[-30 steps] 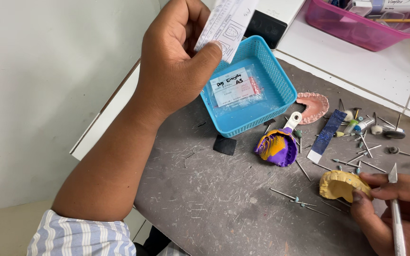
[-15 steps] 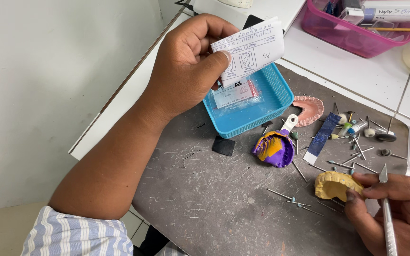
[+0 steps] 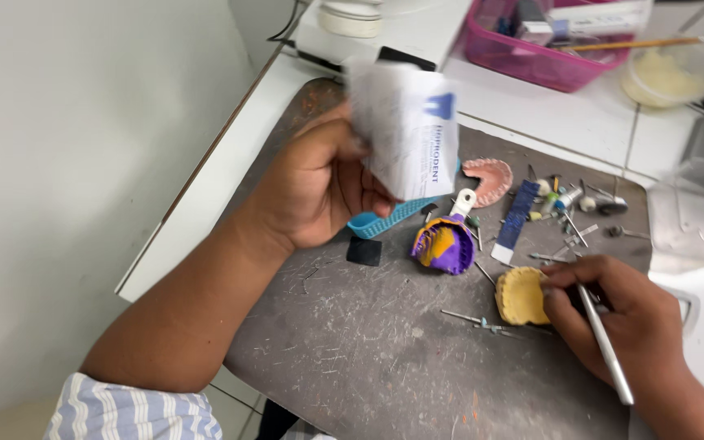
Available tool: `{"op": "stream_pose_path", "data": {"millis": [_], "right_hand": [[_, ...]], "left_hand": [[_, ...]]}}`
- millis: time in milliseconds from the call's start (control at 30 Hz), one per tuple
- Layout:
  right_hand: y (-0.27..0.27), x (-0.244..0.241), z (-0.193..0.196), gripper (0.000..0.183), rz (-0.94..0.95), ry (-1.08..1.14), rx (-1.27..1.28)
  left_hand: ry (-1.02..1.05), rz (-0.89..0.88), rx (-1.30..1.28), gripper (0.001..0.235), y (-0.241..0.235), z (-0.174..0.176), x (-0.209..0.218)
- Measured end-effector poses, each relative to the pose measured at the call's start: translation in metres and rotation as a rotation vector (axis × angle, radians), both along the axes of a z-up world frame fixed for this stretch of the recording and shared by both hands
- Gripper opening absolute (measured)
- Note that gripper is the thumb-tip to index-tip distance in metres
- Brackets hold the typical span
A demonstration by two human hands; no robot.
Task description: The person handles a purple and yellow dental mold and a yellow cast, repeatedly fitting and separating them. They use a metal dental tool to scrape and adjust the mold edges, then place the cast into a blue basket. The person continues to manipulate the mold with the tool, scraping its interior surfaces.
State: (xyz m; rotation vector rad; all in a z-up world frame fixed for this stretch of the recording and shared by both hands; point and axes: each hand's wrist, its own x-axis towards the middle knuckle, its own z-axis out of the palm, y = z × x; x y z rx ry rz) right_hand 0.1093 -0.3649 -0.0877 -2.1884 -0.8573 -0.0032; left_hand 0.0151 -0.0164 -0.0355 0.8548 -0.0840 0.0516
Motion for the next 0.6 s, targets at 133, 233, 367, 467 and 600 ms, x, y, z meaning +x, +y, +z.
{"op": "stream_pose_path", "data": {"millis": [133, 233, 367, 467, 600], "right_hand": [[0.002, -0.001, 0.005, 0.015, 0.041, -0.085, 0.009], [0.005, -0.002, 0.011, 0.016, 0.080, -0.132, 0.021], [0.008, -0.009, 0.016, 0.019, -0.036, 0.039, 0.096], [0.007, -0.012, 0.023, 0.030, 0.116, 0.287, 0.347], [0.008, -0.021, 0.020, 0.036, 0.305, 0.531, 0.485]], "left_hand": [[-0.014, -0.113, -0.085, 0.042, -0.016, -0.009, -0.009], [0.024, -0.100, -0.083, 0.040, -0.032, -0.014, -0.014], [0.113, -0.160, -0.063, 0.041, -0.060, -0.023, -0.021], [0.161, -0.257, -0.041, 0.042, -0.079, -0.026, -0.024], [0.277, -0.379, 0.054, 0.041, -0.093, -0.033, -0.022]]}}
